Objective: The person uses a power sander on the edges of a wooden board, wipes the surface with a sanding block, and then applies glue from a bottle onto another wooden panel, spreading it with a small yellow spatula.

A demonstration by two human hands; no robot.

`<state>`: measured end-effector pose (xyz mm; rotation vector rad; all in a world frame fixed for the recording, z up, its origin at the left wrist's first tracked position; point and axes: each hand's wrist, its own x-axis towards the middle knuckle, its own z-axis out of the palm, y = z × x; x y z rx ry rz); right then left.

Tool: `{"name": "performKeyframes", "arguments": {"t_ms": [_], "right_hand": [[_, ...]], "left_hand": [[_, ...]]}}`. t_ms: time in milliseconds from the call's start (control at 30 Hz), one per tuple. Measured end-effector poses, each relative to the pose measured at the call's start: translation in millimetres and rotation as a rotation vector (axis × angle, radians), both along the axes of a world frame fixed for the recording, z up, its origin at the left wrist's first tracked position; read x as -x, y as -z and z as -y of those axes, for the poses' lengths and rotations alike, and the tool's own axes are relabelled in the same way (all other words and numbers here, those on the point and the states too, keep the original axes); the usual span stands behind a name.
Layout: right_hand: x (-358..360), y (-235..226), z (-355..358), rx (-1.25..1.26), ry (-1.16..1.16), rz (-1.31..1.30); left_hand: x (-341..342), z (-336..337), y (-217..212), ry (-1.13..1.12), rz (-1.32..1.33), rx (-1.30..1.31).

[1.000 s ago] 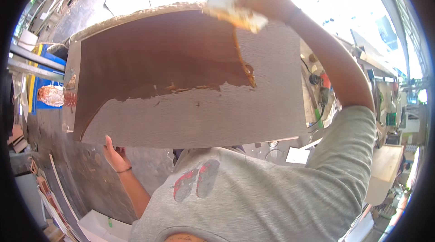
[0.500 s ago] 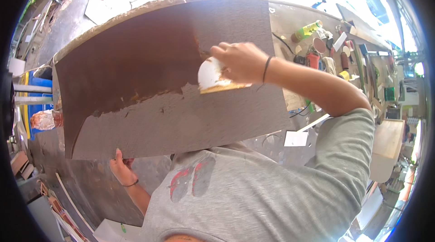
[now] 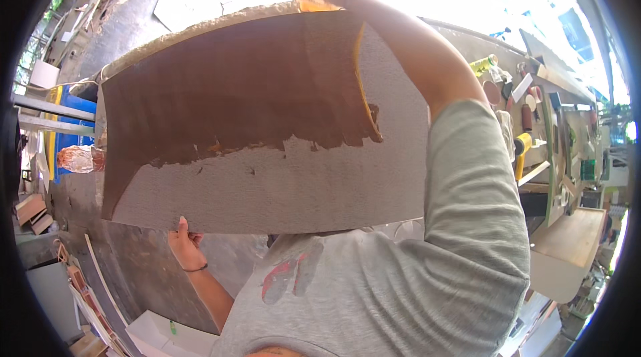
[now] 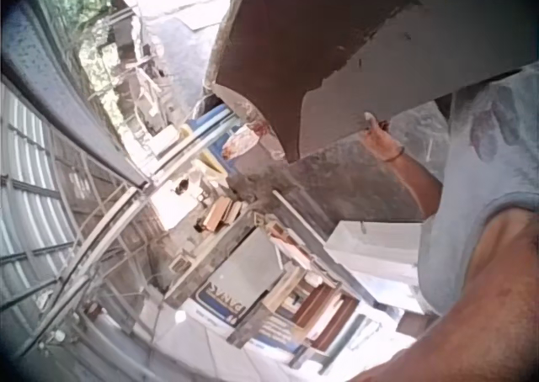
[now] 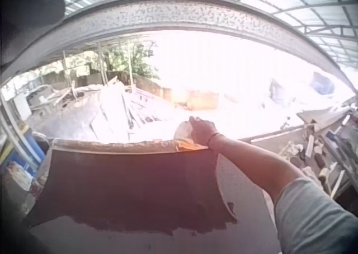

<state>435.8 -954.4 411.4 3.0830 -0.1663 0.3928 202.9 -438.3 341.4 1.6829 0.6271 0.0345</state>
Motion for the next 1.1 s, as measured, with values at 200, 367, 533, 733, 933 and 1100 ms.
{"name": "performKeyframes", "arguments": {"t_ms": [200, 367, 533, 733, 933, 1100], "right_hand": [[88, -120, -21, -0.188, 0.085, 0.293], [178, -87, -42, -0.554, -0.169, -0.309], [228, -11, -8, -0.406, 0.033, -0.461], [254, -37, -36, -0.332, -0.041, -0.422], [243, -5, -43, -0.271, -0.091, -0.358], [175, 10, -5, -0.186, 0.012, -0.163]], "left_hand": [[3, -10, 5, 0.049, 0.032, 0.101], [7, -11, -5, 0.008, 0.028, 0.029], [-3, -15, -2, 0.177, 0.028, 0.195], [3, -5, -10, 0.054, 0.059, 0.16], [4, -6, -8, -0.012, 0.021, 0.041], [7, -5, -2, -0.044, 0.019, 0.056]]}}
